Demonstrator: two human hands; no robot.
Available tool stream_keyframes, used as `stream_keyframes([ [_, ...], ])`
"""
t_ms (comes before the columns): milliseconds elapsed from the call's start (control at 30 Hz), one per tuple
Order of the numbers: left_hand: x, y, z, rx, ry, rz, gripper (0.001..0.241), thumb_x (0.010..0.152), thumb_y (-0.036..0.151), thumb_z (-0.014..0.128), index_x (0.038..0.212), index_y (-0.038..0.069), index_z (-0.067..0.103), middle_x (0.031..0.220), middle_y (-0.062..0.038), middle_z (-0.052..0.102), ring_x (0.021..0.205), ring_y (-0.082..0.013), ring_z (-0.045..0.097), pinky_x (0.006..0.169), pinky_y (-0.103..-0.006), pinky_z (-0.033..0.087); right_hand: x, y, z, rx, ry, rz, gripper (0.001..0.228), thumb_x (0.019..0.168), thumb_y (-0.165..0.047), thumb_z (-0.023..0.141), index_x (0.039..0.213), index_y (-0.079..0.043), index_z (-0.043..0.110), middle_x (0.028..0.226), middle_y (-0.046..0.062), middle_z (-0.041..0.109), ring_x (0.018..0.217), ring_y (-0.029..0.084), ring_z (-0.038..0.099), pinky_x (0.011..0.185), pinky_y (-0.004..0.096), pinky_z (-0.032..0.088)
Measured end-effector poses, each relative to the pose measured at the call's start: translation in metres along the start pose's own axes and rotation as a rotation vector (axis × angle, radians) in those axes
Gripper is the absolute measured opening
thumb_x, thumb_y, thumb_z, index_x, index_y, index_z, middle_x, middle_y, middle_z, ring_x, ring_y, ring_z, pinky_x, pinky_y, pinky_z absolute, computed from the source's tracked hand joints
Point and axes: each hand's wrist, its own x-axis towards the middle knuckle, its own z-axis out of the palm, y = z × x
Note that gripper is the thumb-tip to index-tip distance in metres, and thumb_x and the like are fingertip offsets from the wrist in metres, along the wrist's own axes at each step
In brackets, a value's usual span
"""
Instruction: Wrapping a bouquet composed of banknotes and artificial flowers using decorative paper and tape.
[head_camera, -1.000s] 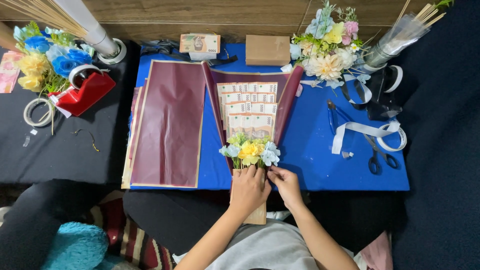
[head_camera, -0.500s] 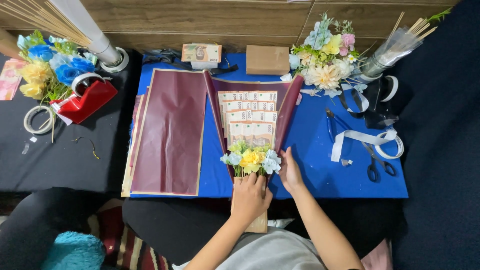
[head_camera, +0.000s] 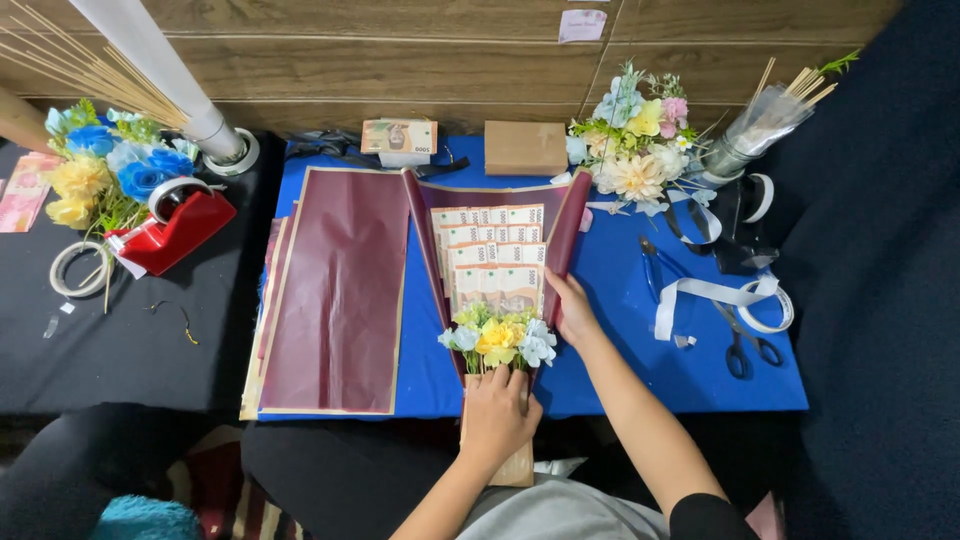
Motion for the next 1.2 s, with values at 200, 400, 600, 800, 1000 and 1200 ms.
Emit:
stream_keyframes([
  [200,0.001,0.002,-0.005,-0.001,-0.025,-0.004,0.014,0.086,0.021,0.063,0.083,0.009,0.058,0.078,-0.010,0.053,0.071,-0.0306,0.053,0.063,-0.0440,0.040,0.043,-0.010,0.006,0.086,0.027,0.045,0.047,0.090,-0.024,0.070,0.131,-0.003,0.062,0.119,0.020,0.072,0.104,0.034,0.071,0.088,0.045,0.058],
  [400,0.002,0.003,-0.006,-0.012,-0.047,-0.015,0.015,0.086,0.022,0.064,0.086,0.008,0.058,0.081,-0.010,0.054,0.073,-0.0302,0.053,0.064,-0.0437,0.041,0.103,-0.028,-0.002,0.046,0.059,-0.010,0.024,0.090,-0.022,0.072,0.108,-0.009,0.065,0.091,0.015,0.071,0.082,0.032,0.072,0.071,0.045,0.059],
  [600,0.002,0.003,-0.007,0.001,-0.108,-0.044,0.016,0.090,0.024,0.063,0.088,0.008,0.061,0.082,-0.010,0.057,0.073,-0.0279,0.053,0.065,-0.0426,0.043,0.144,-0.055,-0.019,0.133,0.041,-0.134,0.021,0.095,-0.013,0.066,0.115,-0.008,0.066,0.103,0.014,0.074,0.090,0.026,0.073,0.078,0.038,0.060],
  [800,0.002,0.002,-0.008,-0.001,-0.054,0.000,0.013,0.087,0.021,0.062,0.084,0.008,0.058,0.079,-0.010,0.053,0.068,-0.0286,0.049,0.062,-0.0427,0.040,0.122,-0.070,-0.036,-0.029,0.091,-0.168,0.059,0.095,-0.024,0.066,0.152,-0.014,0.052,0.113,0.003,0.074,0.088,0.012,0.069,0.074,0.026,0.055],
  [1000,-0.001,-0.003,-0.001,-0.031,-0.060,0.009,0.017,0.089,0.022,0.062,0.096,0.007,0.064,0.085,-0.010,0.056,0.072,-0.0305,0.053,0.065,-0.0440,0.042,0.063,-0.060,-0.091,-0.331,0.117,-0.384,0.050,0.101,-0.029,0.058,0.146,-0.007,0.055,0.130,0.016,0.067,0.118,0.030,0.069,0.094,0.037,0.059],
  [1200,-0.003,-0.009,0.005,-0.073,-0.113,-0.026,0.019,0.090,0.023,0.061,0.102,0.007,0.064,0.087,-0.010,0.058,0.074,-0.0293,0.056,0.066,-0.0423,0.043,0.022,-0.090,-0.190,-0.908,0.499,-0.777,0.027,0.103,-0.027,0.063,0.117,-0.009,0.078,0.112,0.009,0.074,0.095,0.021,0.069,0.086,0.034,0.054],
])
